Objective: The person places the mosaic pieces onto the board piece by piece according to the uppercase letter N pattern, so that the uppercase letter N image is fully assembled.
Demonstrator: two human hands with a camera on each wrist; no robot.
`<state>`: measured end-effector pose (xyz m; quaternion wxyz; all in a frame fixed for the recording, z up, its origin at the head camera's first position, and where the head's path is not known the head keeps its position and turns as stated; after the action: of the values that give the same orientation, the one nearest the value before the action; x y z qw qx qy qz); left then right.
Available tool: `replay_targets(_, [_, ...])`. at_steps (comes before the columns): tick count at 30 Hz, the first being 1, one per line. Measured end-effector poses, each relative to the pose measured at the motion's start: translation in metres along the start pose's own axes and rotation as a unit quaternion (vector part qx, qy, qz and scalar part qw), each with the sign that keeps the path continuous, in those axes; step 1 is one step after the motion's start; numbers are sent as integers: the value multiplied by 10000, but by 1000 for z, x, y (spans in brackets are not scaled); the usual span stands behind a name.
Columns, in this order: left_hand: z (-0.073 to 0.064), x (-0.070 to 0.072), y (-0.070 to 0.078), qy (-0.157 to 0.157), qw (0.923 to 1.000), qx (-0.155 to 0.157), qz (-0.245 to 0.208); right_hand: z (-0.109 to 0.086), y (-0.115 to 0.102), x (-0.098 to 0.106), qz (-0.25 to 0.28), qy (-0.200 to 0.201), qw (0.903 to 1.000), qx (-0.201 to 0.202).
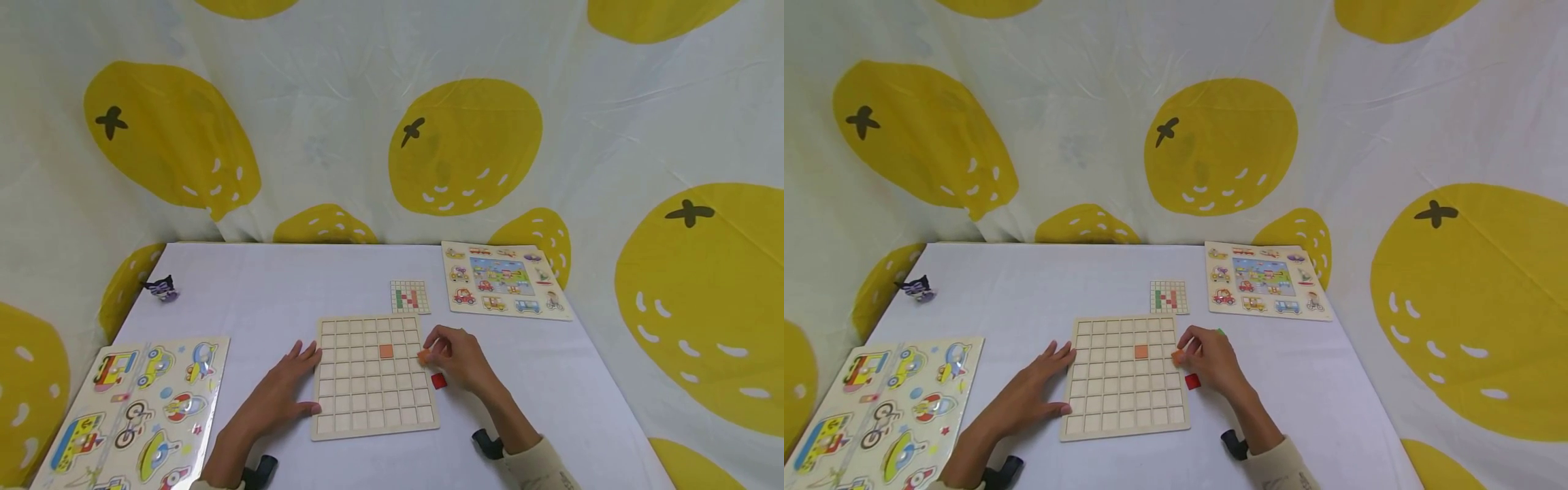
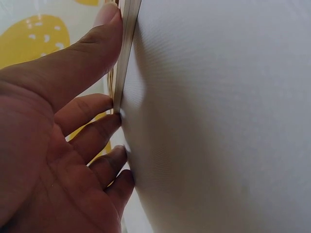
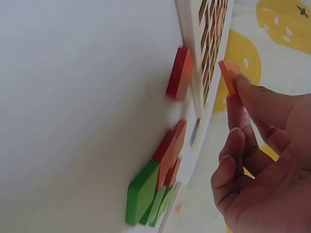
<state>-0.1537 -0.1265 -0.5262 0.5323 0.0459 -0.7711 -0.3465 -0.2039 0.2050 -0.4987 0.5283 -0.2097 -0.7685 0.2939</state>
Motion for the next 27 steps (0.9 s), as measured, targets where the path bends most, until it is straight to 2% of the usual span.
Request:
replay_targets(10, [0,1,0,-23,10000,45,-18,4,-17,-20,286,-221,9987,352])
replay_targets(18, [-2,2,-1,-22,10000,39,-18,7,-27,-37,20,-443,9984,350])
replay_targets(27, [-2,2,0,20,10000,33,-37,11,-37,-44,-150,-399,9982,422])
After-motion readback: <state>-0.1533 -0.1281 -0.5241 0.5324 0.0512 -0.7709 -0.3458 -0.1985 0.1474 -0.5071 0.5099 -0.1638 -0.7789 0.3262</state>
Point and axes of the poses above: each hand's wrist, its own z-axis towards the middle knuckle, its own x-axis out of the back of the hand, y = z × x, the point moved 8 cm from there along z, towards the middle knuckle, and after that the axes turned 13 degrees about -y, right-handed, at the moved point
